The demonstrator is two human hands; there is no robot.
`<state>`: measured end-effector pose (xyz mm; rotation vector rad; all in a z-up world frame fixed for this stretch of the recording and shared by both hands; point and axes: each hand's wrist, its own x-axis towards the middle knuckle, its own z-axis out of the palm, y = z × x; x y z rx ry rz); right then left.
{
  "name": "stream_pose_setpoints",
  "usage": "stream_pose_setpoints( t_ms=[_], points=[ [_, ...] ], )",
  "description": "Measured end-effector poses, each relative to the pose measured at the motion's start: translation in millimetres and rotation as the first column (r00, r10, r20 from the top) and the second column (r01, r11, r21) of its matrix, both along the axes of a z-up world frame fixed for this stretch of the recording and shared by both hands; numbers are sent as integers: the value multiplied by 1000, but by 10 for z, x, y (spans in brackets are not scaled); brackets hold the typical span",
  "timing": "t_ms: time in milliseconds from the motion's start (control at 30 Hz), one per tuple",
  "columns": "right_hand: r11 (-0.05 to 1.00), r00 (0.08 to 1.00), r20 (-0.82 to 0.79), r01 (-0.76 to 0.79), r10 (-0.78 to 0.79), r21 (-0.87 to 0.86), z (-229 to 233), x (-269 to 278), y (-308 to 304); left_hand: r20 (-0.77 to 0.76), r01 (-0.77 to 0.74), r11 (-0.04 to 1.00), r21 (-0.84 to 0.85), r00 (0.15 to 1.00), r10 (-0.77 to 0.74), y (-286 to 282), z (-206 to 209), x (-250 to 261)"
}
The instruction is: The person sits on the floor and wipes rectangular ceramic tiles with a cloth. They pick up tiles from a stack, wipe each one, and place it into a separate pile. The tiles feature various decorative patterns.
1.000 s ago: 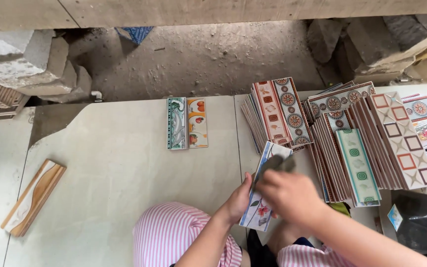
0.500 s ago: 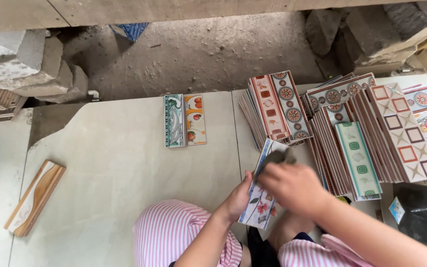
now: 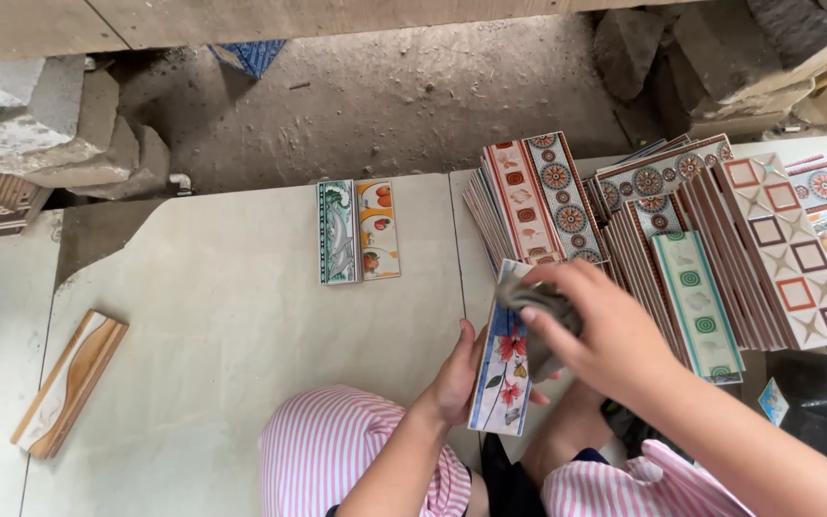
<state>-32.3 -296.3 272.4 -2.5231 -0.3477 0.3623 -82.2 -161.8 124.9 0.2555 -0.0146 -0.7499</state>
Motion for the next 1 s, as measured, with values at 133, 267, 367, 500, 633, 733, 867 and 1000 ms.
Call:
stream_pose_setpoints(
  t_ms=[133, 267, 367, 500, 633, 733, 867, 1000],
  points=[
    [998, 999, -23, -23, 24, 54, -230, -89, 60, -53, -43, 997, 60, 998, 46, 9, -113, 3],
    [959, 953, 144, -276, 265, 59, -664, -205, 41, -203, -71, 989, 133, 974, 97, -2, -223, 21],
    [912, 890, 220, -410, 400, 3, -974, -278, -10, -239, -70, 995, 73, 967, 85, 32, -135, 46],
    [805, 776, 227, -590, 589, -71, -1036, -336, 26, -194, -141, 987, 81, 969, 155, 107, -14, 89],
    [702, 671, 218, -702, 709, -120, -993, -351, 33, -292, -160, 987, -24, 945, 146, 123, -108, 118],
    [574, 578, 43, -794, 815, -202, -1204, -369, -121, -106, -373, 919, 130, 916, 387, 136, -83, 197],
    [575, 767, 60, -424, 639, -699, -1158, -176, -350, -22, -433, 889, 152, 897, 441, 198, -104, 238],
    [829, 936, 225, -107, 270, -549, -274, -23, -76, -14, -431, 898, 90, 901, 433, 136, -156, 219]
  ],
)
